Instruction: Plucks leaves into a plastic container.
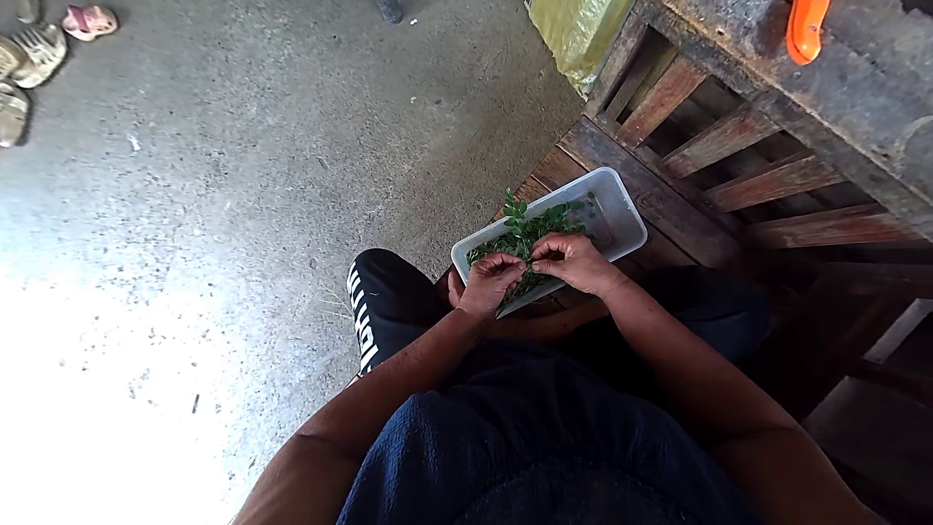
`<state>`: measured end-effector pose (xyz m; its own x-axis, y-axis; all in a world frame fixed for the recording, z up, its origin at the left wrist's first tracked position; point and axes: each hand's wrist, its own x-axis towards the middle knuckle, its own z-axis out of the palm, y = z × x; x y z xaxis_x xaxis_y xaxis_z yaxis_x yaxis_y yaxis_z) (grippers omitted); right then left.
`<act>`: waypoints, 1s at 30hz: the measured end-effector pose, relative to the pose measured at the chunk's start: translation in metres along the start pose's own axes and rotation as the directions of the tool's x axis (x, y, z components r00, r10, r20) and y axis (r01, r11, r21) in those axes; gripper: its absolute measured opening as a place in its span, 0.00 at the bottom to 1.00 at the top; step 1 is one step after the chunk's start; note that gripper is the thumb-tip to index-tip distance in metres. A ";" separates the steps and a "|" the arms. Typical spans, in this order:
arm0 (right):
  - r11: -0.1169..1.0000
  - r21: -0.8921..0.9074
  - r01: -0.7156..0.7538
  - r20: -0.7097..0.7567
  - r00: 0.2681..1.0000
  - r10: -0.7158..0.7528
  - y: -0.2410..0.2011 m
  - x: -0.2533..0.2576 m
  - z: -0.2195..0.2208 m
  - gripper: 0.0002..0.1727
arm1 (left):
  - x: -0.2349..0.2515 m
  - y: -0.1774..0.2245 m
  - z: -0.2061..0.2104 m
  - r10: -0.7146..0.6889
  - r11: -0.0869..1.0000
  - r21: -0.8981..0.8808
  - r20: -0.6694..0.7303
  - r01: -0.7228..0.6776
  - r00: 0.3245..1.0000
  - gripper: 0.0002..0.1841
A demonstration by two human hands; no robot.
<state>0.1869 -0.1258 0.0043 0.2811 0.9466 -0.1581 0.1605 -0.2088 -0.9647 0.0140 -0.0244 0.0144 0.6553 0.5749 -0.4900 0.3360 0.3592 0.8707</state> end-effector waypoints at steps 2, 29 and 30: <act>1.000 -0.006 0.015 -0.017 1.000 -0.015 0.002 0.001 0.004 0.01 | 0.000 0.000 0.001 0.004 1.000 -0.002 0.012 -0.004 1.000 0.04; 0.984 0.061 -0.167 -0.210 0.962 0.177 0.005 0.005 -0.018 0.10 | 0.033 0.003 0.012 -0.142 0.990 -0.013 0.013 0.143 0.990 0.04; 0.976 0.100 -0.195 -0.204 0.956 0.212 0.005 0.006 -0.018 0.10 | 0.028 0.001 0.012 -0.141 0.989 -0.030 0.038 0.142 0.989 0.04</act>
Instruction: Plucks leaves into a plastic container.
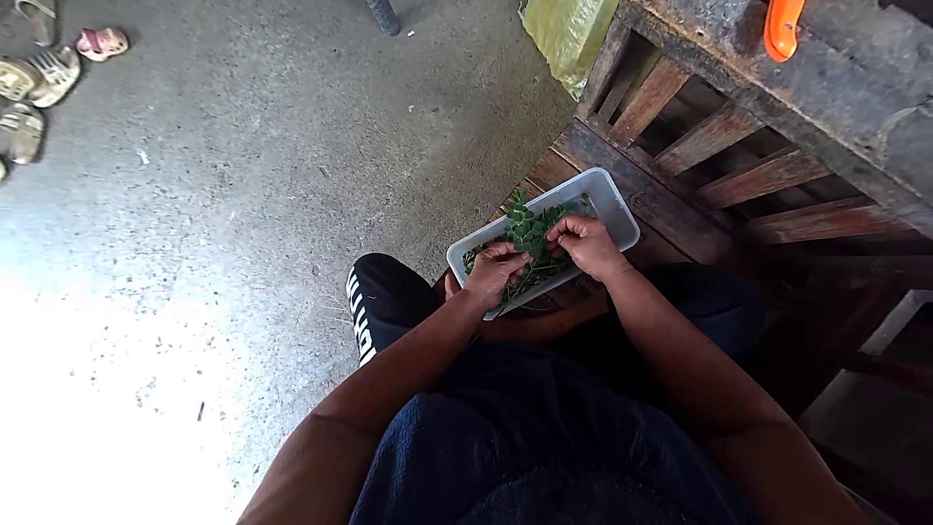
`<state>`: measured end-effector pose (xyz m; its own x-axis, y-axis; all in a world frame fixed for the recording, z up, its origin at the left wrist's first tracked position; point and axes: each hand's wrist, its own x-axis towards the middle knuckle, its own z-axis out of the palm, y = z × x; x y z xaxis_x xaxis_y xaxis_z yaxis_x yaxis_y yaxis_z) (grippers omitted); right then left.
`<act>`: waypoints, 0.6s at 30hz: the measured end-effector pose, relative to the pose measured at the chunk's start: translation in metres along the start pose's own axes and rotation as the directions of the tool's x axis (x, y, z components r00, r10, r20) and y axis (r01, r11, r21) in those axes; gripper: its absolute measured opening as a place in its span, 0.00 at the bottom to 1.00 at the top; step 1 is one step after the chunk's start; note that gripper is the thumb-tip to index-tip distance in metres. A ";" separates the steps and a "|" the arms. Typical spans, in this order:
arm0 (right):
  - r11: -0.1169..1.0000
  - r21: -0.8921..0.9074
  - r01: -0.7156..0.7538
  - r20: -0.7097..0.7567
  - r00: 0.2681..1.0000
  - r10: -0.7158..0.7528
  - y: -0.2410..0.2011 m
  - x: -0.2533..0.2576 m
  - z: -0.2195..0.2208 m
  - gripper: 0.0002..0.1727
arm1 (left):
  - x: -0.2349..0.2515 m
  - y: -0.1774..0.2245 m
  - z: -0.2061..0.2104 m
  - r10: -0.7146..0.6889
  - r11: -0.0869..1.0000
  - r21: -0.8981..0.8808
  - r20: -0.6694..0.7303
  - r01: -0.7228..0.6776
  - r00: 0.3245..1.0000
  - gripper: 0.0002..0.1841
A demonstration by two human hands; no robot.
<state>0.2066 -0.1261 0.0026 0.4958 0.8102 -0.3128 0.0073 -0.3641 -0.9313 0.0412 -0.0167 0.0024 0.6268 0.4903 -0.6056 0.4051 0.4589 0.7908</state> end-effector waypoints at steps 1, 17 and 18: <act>1.000 0.028 -0.001 -0.008 1.000 0.001 0.000 0.000 0.000 0.11 | -0.003 -0.002 0.000 0.002 1.000 -0.018 0.020 -0.002 1.000 0.05; 0.976 -0.032 0.217 0.047 0.975 -0.216 0.005 -0.006 0.013 0.11 | -0.008 -0.004 0.006 0.065 0.998 -0.006 0.015 -0.065 0.998 0.05; 0.977 -0.067 0.204 0.050 0.978 -0.201 0.005 -0.006 0.014 0.13 | -0.008 -0.003 0.007 0.074 0.997 0.004 0.016 -0.074 0.997 0.04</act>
<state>0.1911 -0.1267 -0.0030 0.4398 0.8888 -0.1287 0.1664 -0.2214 -0.9609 0.0393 -0.0272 0.0055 0.6659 0.5107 -0.5438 0.3603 0.4180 0.8339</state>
